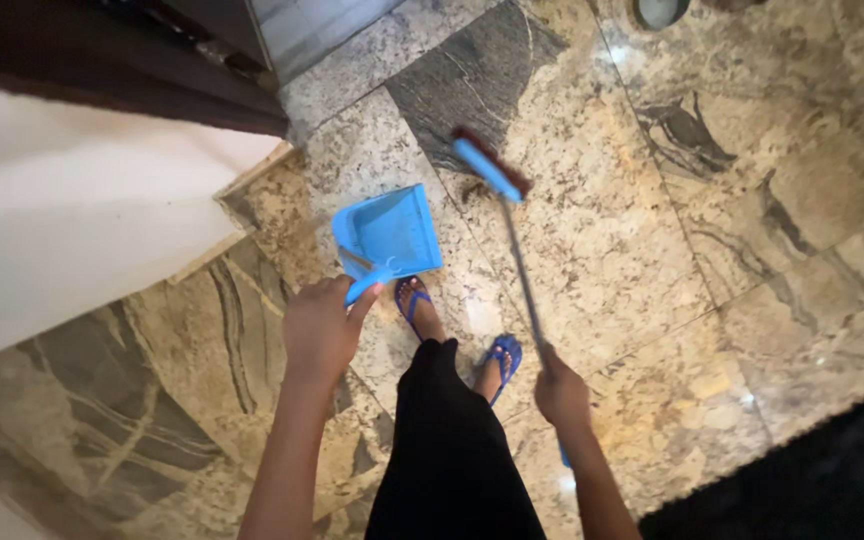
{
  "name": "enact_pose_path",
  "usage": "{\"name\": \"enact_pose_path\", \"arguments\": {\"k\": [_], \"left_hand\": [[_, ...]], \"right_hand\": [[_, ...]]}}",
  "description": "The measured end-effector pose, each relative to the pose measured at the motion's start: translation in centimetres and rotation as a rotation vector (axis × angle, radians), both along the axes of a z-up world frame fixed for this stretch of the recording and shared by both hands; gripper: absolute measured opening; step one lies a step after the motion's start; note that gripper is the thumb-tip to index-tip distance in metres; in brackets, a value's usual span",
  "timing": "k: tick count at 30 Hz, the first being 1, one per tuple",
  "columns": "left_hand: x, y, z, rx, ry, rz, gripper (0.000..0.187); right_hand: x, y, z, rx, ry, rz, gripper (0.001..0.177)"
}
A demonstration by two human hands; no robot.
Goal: The person sweeps the tiled floor using a broom and a dustpan, moving an office chair and a cardboard box to reach different spots.
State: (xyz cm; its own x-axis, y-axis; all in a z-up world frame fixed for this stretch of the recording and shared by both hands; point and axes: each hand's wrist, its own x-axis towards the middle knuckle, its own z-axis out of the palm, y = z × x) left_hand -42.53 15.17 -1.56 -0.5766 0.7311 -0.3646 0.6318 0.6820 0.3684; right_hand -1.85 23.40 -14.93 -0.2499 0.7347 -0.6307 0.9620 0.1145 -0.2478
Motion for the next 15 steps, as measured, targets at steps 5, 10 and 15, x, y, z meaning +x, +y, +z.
{"name": "enact_pose_path", "arguments": {"k": [5,10,15], "left_hand": [[-0.2,1.3,-0.2,0.137,0.04,-0.043,0.04],[0.3,2.3,-0.5,0.077,0.032,-0.086,0.042],[1.1,2.5,-2.1,0.046,-0.1,-0.062,0.041]], "right_hand": [[4.6,0.2,2.8,-0.205,-0.013,-0.544,0.051],[8.2,1.2,-1.7,-0.11,-0.028,-0.629,0.038],[4.7,-0.3,-9.8,-0.177,-0.005,-0.573,0.025]]}}
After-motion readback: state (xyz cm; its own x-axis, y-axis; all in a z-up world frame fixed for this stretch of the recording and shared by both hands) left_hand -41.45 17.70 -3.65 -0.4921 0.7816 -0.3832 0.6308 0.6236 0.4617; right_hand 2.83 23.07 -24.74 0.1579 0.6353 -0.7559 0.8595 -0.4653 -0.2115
